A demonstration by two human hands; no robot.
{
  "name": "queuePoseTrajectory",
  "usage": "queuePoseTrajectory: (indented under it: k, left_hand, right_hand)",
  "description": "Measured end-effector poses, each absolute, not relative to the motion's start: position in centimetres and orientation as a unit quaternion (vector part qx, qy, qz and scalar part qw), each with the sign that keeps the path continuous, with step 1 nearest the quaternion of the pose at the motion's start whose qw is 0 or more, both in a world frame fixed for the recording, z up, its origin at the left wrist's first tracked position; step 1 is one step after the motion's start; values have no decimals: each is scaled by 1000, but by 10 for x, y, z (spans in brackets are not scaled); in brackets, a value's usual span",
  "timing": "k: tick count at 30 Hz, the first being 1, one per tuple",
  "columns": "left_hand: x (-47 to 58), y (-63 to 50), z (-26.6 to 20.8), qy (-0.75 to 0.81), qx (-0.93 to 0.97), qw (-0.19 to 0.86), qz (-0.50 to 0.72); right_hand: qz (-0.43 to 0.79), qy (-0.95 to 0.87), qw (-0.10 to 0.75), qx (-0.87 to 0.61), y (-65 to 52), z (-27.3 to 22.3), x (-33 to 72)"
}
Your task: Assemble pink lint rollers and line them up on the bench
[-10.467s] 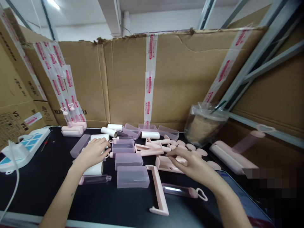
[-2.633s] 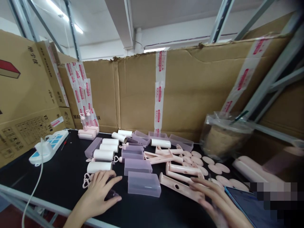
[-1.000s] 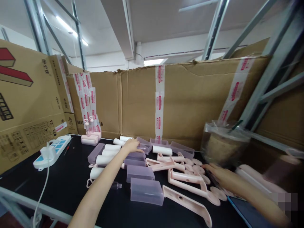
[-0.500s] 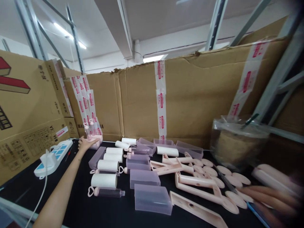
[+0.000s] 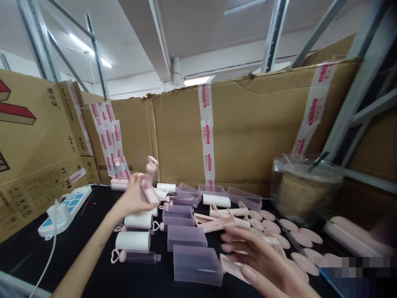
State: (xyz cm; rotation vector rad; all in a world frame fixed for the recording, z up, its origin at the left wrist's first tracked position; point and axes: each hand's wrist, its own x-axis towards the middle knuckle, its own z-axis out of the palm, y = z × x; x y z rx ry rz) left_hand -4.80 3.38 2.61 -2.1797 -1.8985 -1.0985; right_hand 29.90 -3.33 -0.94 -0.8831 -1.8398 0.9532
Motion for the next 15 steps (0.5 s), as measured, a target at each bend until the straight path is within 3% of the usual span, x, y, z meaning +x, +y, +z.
queuePoseTrajectory:
  k: [3,6,9,12,15]
  left_hand:
    - [23,3,23,-476,-810,18,-342]
    - [65,-22,14,-408,-851,2,-332]
    - [72,-29,6,-395,-824,-58,-402]
    - [65,-21,-2,-424,-727,-201,-500]
    - [63,-12,-10,-400,-656,-386,-510]
  right_hand:
    - [474,-708,426,-304,-25,1,273]
    - [431,-719,432,-333,-21,5,260]
    - [409,-718,440,-351,-18,6,262]
    - [424,-673,483,-366,-13,0,270]
    - [472,-621,516,-353,-11,-12,270]
